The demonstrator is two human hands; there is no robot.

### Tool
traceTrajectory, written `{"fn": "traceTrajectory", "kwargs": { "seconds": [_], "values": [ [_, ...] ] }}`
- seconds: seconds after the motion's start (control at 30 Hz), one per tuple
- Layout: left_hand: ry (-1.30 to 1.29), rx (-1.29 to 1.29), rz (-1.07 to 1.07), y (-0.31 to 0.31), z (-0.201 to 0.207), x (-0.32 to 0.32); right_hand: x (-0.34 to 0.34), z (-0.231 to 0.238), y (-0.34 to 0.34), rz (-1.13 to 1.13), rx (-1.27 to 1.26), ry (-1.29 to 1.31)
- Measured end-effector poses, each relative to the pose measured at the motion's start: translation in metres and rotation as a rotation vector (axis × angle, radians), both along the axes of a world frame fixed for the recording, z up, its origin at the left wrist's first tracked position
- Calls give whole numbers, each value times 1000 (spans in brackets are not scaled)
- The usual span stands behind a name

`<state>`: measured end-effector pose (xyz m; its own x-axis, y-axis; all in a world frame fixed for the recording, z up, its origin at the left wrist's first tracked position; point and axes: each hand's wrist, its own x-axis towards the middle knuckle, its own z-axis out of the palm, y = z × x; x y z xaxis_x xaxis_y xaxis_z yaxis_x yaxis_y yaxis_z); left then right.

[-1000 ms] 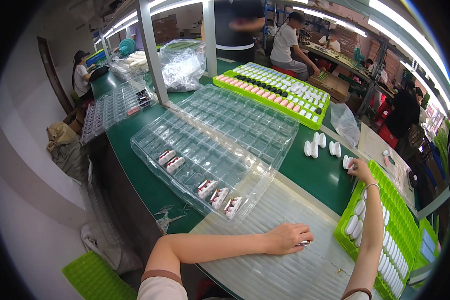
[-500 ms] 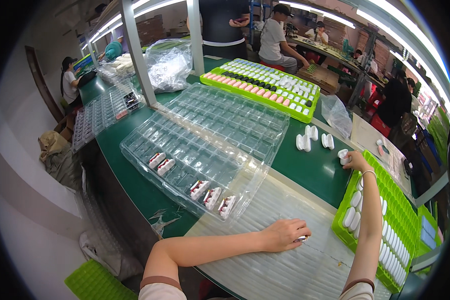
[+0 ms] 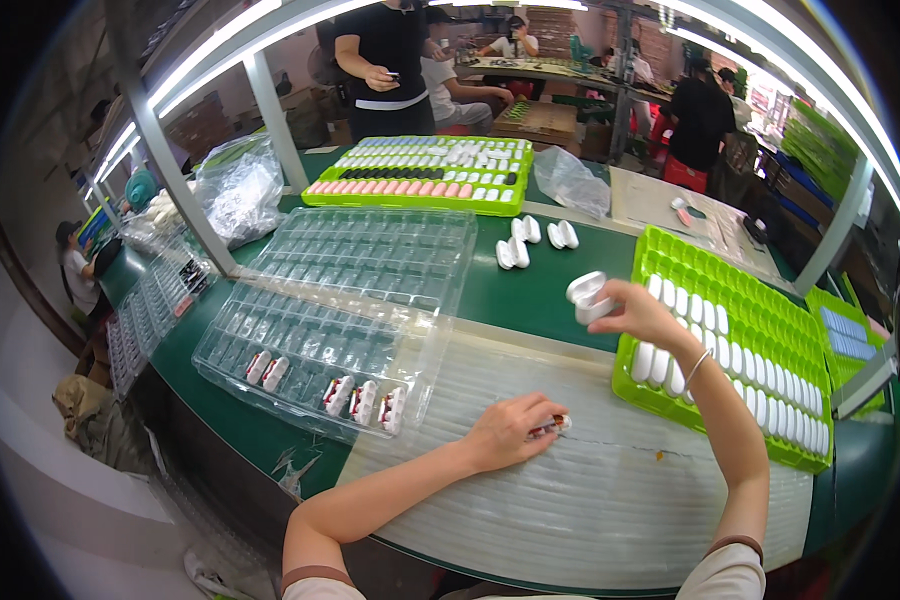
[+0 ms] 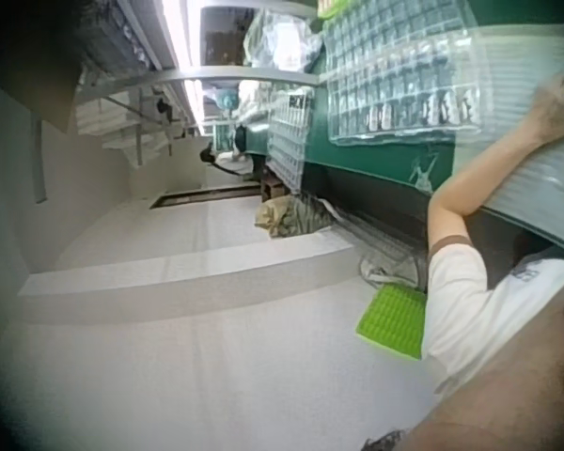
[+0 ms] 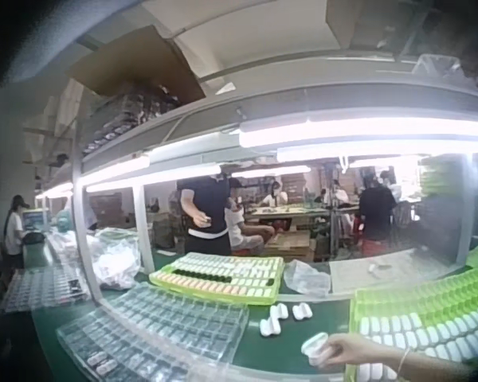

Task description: The person assembles white wireless earbuds by placing small components into charging cases. They repeatedly open and close the cases, insert components, and place the finished units into green trays. The person also handles small batteries and places them into the cases.

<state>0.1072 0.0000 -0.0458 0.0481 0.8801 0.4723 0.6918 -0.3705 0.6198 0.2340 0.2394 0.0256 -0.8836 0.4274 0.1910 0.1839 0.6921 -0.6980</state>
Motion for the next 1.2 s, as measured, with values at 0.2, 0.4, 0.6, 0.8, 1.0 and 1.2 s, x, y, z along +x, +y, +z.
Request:
{"fn": "traceTrajectory", "kwargs": {
  "seconds": [0.2, 0.4, 0.6, 0.8, 1.0, 1.2],
  "values": [
    [-300, -135, 174, 2, 7, 0, 68, -38, -99, 93, -246, 17],
    [-455, -192, 159, 12, -17, -8, 92, -63, -134, 71, -315, 155],
    [-764, -404, 182, 16, 22, 2, 92, -52, -135, 23, -395, 203],
    [-731, -80, -7, 22, 18, 28, 87, -64, -135, -45, -367, 256],
    [-838, -176, 21, 13, 21, 38, 89, -59, -139, -52, -463, 224],
    [-518, 55, 150, 8, 15, 46, 87, -62, -142, -160, -418, 266]
  ]
}}
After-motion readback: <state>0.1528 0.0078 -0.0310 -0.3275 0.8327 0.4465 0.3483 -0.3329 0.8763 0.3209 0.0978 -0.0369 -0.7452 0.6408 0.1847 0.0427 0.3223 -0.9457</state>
